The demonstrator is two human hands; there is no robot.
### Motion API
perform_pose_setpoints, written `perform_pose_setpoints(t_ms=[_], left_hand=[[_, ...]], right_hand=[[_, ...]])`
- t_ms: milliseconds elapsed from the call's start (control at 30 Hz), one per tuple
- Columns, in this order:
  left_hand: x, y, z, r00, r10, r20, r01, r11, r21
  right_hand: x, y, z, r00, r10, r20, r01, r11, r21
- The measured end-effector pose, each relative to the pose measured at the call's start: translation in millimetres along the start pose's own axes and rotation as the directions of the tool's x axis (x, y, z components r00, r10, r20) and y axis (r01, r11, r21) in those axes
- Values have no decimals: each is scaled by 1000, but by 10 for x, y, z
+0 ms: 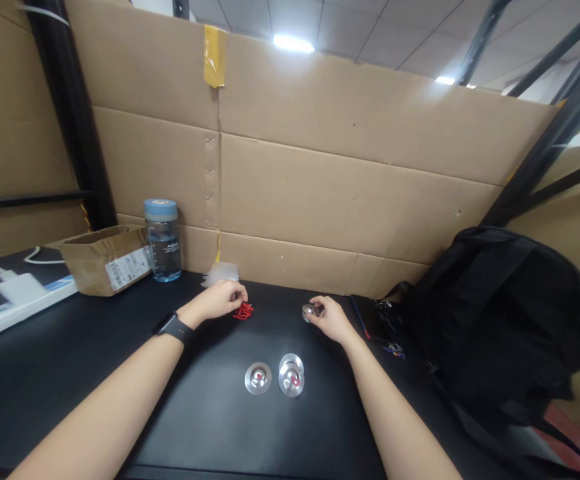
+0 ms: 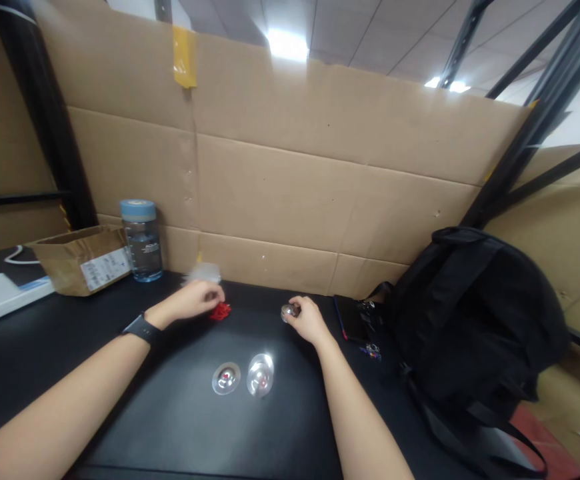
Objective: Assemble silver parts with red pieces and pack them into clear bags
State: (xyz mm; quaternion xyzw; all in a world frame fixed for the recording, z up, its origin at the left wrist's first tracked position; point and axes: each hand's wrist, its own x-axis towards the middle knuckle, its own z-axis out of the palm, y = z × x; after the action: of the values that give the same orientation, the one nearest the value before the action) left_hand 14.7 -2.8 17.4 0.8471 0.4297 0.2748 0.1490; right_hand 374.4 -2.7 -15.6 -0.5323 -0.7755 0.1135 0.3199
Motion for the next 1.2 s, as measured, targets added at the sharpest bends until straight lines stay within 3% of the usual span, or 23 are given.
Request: perform_pose_setpoints(t_ms=[467, 667, 733, 867, 1033, 1100, 1200], left_hand=[[-7, 66, -18, 1000, 15, -9, -15, 999, 38], [4, 134, -21, 996, 76, -54, -71, 993, 93], [11, 166, -15, 991, 119, -68, -111, 987, 118], [19, 241, -1, 982, 174, -72, -163, 977, 140], [11, 332, 16, 979, 192, -73, -182, 975, 126], [9, 354, 24, 978, 195, -74, -185, 975, 122], [6, 373, 34, 978, 196, -73, -187, 976, 116]], right_hand=[[-25, -72, -65, 997, -59, 46, 61, 997, -45], [-56, -196, -256, 997, -56, 45, 59, 997, -51], [-93, -315, -327, 989, -103, 110, 102, 995, 14], [-220, -710, -331, 883, -325, 339, 270, 942, 199], [-422, -1186, -55, 747, -526, 406, 458, 850, 259], [-487, -1270, 66, 720, -542, 433, 492, 839, 233], [-530, -1295, 159, 726, -544, 421, 502, 838, 216]])
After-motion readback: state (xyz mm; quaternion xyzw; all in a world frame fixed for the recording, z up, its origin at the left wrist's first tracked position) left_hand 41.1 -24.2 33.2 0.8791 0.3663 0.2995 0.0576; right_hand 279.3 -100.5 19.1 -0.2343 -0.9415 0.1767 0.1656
